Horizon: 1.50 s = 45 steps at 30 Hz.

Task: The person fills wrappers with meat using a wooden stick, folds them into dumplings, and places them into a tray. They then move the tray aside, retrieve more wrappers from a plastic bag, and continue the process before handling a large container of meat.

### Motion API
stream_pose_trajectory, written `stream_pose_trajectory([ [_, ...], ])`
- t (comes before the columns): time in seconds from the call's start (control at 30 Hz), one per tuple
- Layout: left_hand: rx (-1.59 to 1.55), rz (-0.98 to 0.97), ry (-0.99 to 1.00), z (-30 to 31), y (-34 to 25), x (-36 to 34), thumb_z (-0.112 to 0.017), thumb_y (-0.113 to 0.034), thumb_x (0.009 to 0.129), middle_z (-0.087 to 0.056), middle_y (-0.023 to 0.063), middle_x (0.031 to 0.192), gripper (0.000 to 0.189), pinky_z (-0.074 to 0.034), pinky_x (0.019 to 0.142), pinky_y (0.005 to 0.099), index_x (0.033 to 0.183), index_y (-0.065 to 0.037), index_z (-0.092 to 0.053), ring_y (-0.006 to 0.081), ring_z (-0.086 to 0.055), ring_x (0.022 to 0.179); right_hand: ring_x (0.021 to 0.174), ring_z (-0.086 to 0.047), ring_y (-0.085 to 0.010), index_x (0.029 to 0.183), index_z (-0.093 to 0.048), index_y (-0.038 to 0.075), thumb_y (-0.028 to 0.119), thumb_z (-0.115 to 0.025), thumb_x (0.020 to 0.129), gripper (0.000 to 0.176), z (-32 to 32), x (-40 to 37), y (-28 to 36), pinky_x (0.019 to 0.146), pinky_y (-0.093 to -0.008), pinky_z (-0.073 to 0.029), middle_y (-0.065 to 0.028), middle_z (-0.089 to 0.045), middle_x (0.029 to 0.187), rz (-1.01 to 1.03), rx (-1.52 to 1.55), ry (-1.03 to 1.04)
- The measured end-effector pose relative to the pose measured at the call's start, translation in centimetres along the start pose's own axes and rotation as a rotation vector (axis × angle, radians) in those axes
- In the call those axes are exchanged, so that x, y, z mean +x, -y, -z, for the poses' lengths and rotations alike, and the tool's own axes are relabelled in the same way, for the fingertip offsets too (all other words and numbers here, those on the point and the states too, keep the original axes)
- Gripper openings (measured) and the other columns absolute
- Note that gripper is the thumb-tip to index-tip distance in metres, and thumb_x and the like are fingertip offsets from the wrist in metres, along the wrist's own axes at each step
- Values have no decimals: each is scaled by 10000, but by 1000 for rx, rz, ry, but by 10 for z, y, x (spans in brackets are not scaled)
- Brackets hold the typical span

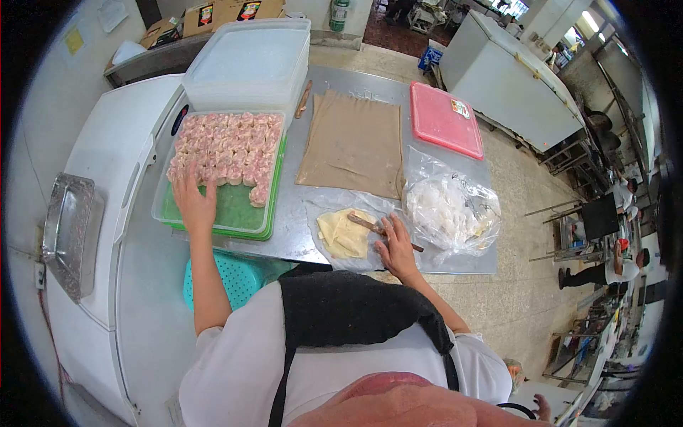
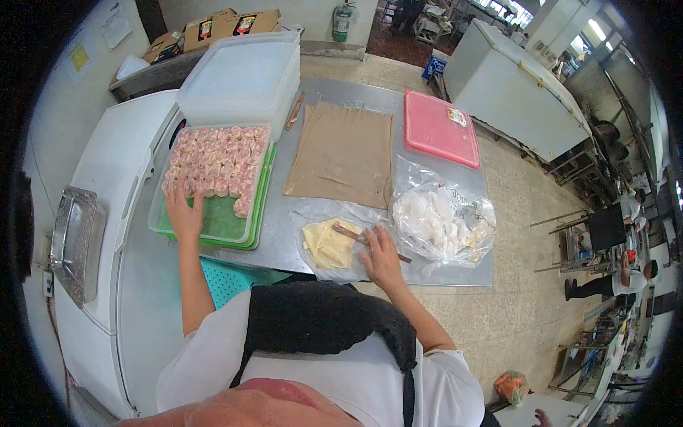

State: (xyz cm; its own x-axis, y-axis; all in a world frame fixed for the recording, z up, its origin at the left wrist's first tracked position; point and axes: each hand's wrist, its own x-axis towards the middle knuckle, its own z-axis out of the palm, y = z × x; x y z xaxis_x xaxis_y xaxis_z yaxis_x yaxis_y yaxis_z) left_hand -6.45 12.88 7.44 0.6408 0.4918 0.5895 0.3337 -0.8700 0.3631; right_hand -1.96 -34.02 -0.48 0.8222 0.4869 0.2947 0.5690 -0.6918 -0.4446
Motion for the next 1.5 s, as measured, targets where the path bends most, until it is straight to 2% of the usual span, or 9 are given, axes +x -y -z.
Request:
stream_pose_trajectory([
  [0.2, -155, -119, -78, 18, -26, 28, -639, -244, 876, -473, 168, 1384, 493, -264, 1118, 468, 1335, -113, -518, 371, -365, 1334, 1295, -378, -440, 1357, -446, 39, 194, -664, 829, 592, 0, 0, -2, 1071, -480, -336, -245, -365, 1432, -6, 51, -21],
  [0.27, -275, -416, -78, 25, -66, 62, -642, -229, 876, -499, 173, 1352, 435, -303, 1095, 446, 1270, -65, -557, 359, -408, 1303, 1291, -383, -440, 1354, -449, 41, 195, -669, 825, 593, 2, 0, 0, 1068, -480, -338, -244, -368, 1430, -10, 51, -29],
  [0.53, -216, -693, -41, -95, -142, 180, -672, -281, 842, -649, 148, 1080, 371, -427, 936, 453, 1125, -44, -636, 346, -562, 1052, 1269, -401, -440, 1343, -470, 54, 221, -701, 802, 611, 0, -3, -3, 1052, -483, -352, -240, -377, 1425, -38, 18, -113],
  [0.6, 57, -581, 274, -114, -144, 196, -667, -295, 837, -683, 106, 944, 281, -443, 868, 446, 995, -63, -681, 319, -579, 962, 1255, -416, -445, 1332, -484, 59, 233, -708, 796, 607, -1, -4, -6, 1043, -489, -359, -244, -382, 1421, -42, 2, -125],
  [0.83, -78, -586, 303, -99, -147, 217, -630, -321, 860, -681, 80, 879, 243, -438, 846, 457, 876, -85, -686, 305, -578, 933, 1243, -434, -448, 1329, -489, 65, 284, -699, 820, 593, -5, -7, -11, 1033, -490, -371, -257, -393, 1407, 7, -6, -148],
  [1.1, -419, -357, 387, -88, -138, 271, -585, -333, 881, -622, 171, 777, 314, -429, 738, 466, 787, -34, -610, 349, -559, 832, 1222, -449, -445, 1315, -497, 47, 290, -696, 828, 580, 1, -5, -8, 1015, -479, -389, -263, -411, 1386, 24, -26, -130],
  [1.3, -216, -575, 256, -96, -140, 253, -579, -339, 878, -597, 153, 723, 338, -420, 724, 461, 731, -35, -567, 363, -543, 770, 1229, -453, -438, 1289, -516, 33, 295, -694, 830, 557, 6, 5, -19, 1016, -468, -404, -254, -423, 1374, -8, -15, -131],
  [1.43, -556, -412, -178, -80, -130, 304, -576, -364, 914, -598, 139, 755, 339, -428, 711, 431, 813, -41, -596, 324, -568, 777, 1257, -443, -420, 1291, -511, 24, 296, -693, 834, 562, 9, 6, -18, 1023, -452, -408, -241, -421, 1381, 42, -37, -112],
  [1.5, -700, -316, -146, -58, -124, 329, -563, -340, 940, -598, 133, 804, 320, -434, 728, 405, 881, -29, -612, 303, -562, 795, 1256, -444, -418, 1285, -514, 20, 293, -690, 839, 552, 9, 5, -17, 1024, -448, -408, -237, -422, 1383, 43, -36, -111],
])
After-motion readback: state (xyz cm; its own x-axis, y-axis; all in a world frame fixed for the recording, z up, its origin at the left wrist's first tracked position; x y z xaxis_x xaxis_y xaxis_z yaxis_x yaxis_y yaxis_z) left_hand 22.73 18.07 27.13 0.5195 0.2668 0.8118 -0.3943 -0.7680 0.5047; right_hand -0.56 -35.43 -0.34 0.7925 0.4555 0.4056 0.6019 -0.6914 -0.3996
